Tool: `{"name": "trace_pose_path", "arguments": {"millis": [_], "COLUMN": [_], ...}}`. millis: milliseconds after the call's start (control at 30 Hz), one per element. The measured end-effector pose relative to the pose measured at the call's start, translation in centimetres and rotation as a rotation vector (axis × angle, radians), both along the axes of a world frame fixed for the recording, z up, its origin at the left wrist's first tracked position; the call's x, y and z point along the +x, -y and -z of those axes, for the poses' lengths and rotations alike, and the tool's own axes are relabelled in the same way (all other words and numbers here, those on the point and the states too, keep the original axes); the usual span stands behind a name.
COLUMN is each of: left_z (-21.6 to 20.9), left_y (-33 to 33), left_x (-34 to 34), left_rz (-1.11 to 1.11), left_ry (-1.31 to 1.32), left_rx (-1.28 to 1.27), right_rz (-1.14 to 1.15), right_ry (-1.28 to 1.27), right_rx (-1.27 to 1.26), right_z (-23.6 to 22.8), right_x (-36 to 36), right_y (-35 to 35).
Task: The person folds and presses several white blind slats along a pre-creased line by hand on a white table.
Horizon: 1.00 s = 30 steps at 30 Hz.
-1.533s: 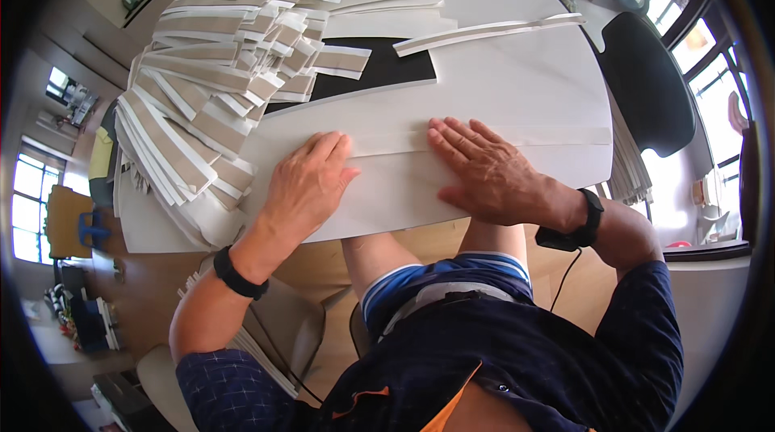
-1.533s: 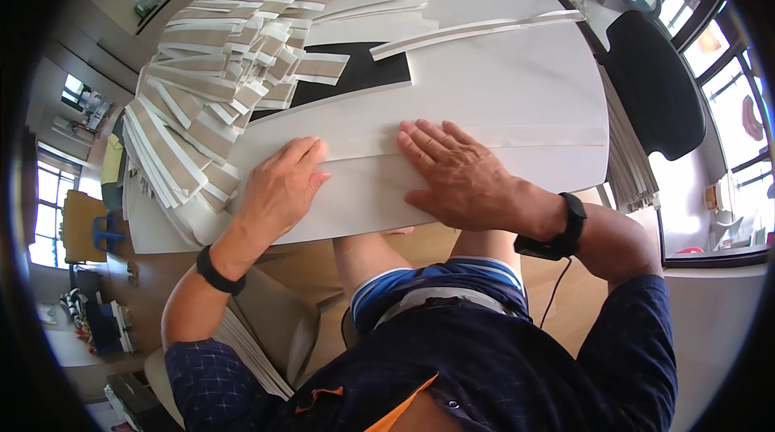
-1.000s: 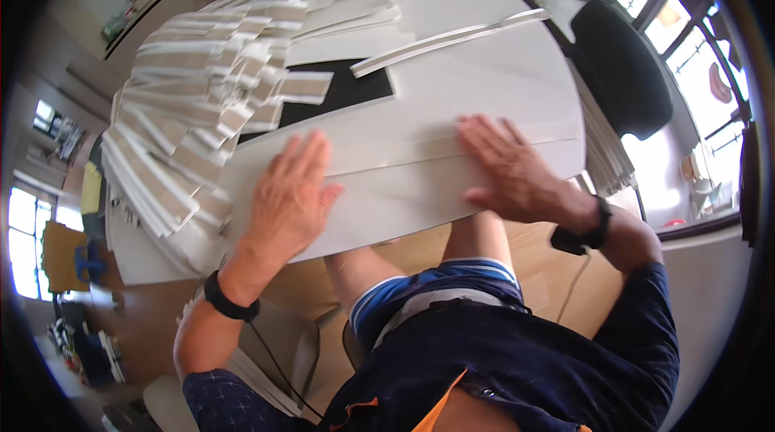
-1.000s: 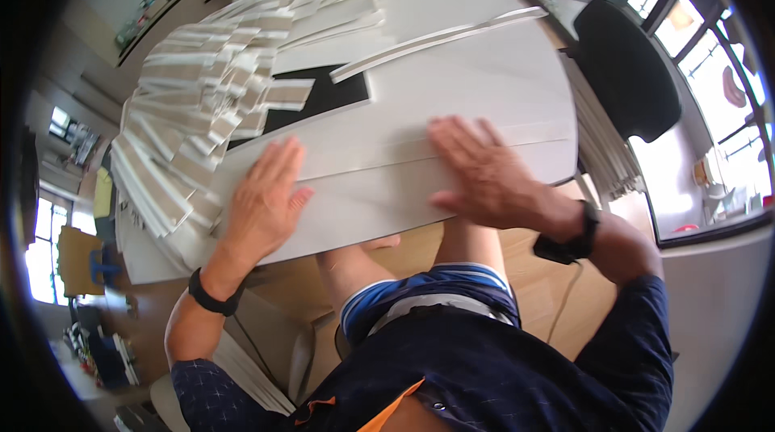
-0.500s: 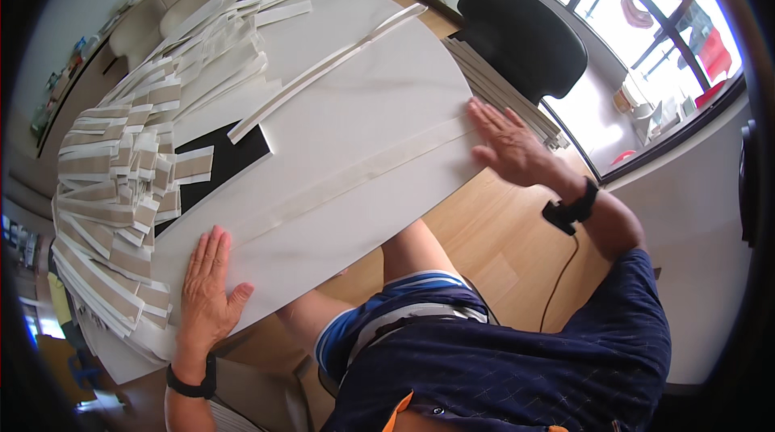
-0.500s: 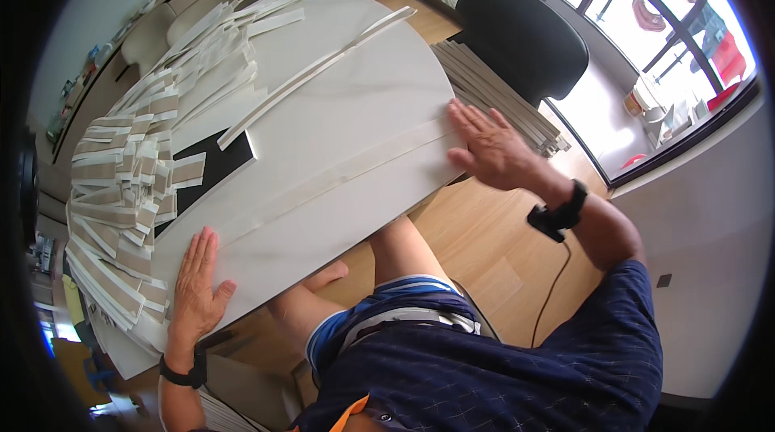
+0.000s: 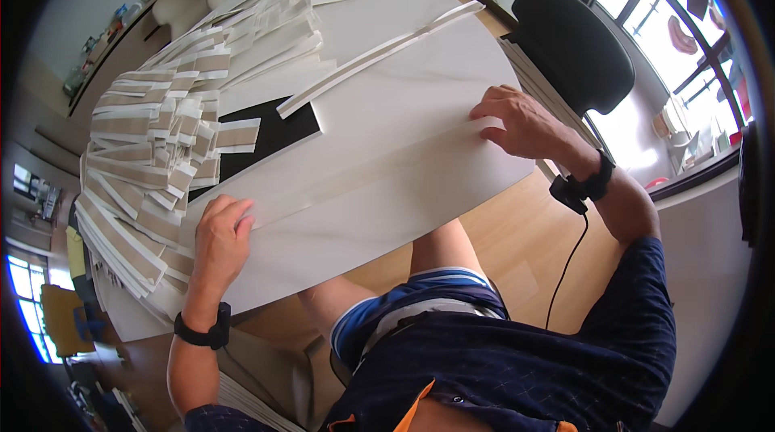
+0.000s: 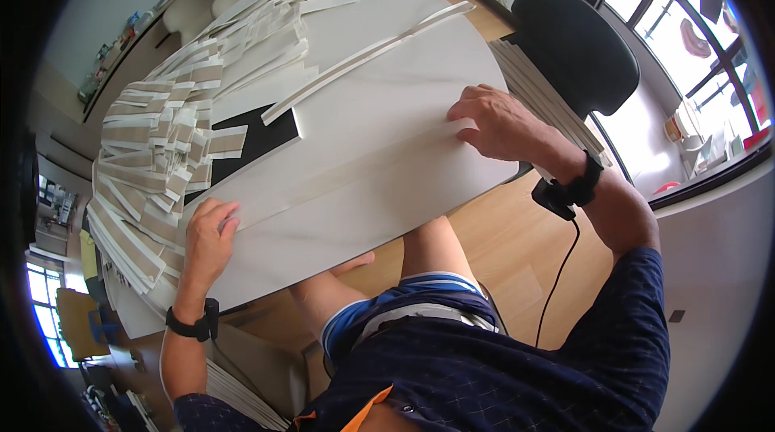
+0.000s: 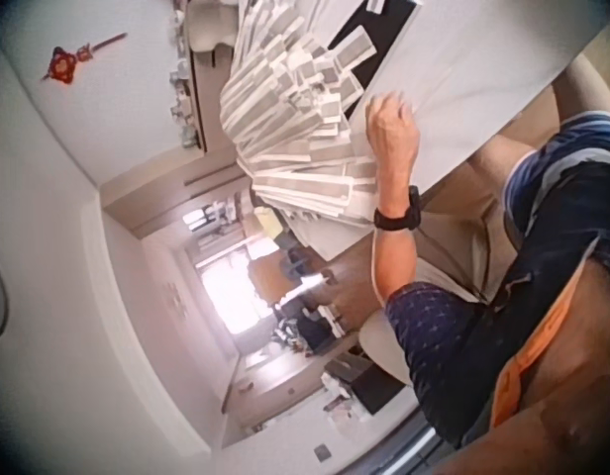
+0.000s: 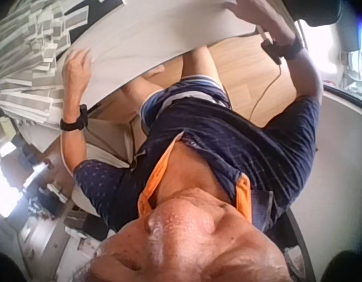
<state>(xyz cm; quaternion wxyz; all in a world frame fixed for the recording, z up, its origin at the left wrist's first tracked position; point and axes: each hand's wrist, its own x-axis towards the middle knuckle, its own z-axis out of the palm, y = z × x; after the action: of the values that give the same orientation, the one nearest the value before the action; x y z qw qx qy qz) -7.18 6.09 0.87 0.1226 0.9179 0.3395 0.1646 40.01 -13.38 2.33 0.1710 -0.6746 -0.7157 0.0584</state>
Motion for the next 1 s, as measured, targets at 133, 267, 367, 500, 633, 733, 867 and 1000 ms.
{"name": "trace_pose_path", "arguments": {"millis": [133, 267, 367, 500, 633, 733, 867, 1000], "left_z": [-0.4, 0.3, 0.8, -0.3, 0.5, 0.7, 0.9, 1.2], "left_y": [0.4, 1.2, 2.1, 4.0, 3.5, 3.6, 3.6, 2.6], "left_x": [-0.3, -0.5, -0.9, -1.6, -1.6, -1.8, -1.6, -1.5], "left_rz": [-0.028, 0.015, 0.047, 0.010, 0.077, 0.070, 0.063, 0.056], "left_ry": [0.076, 0.155, 0.131, 0.047, 0.035, 0.051, 0.079, 0.094], "left_rx": [-0.122, 0.078, 0.313, 0.163, 0.171, 0.189, 0.206, 0.146], "right_rz": [0.036, -0.064, -0.153, -0.203, -0.204, -0.231, -0.228, -0.153], "right_ry": [-0.041, 0.050, 0.227, 0.213, 0.168, 0.155, 0.158, 0.073], "right_rx": [-0.025, 0.245, 0.426, 0.389, 0.359, 0.365, 0.373, 0.305], "right_z": [-0.4, 0.2, 1.6, 2.6, 2.6, 2.7, 2.4, 2.6], "right_x": [-0.2, 0.1, 0.0, -0.7, -0.7, -0.6, -0.5, -0.6], "right_y": [0.2, 0.9, 1.4, 2.1, 2.2, 2.0, 2.3, 1.9]}}
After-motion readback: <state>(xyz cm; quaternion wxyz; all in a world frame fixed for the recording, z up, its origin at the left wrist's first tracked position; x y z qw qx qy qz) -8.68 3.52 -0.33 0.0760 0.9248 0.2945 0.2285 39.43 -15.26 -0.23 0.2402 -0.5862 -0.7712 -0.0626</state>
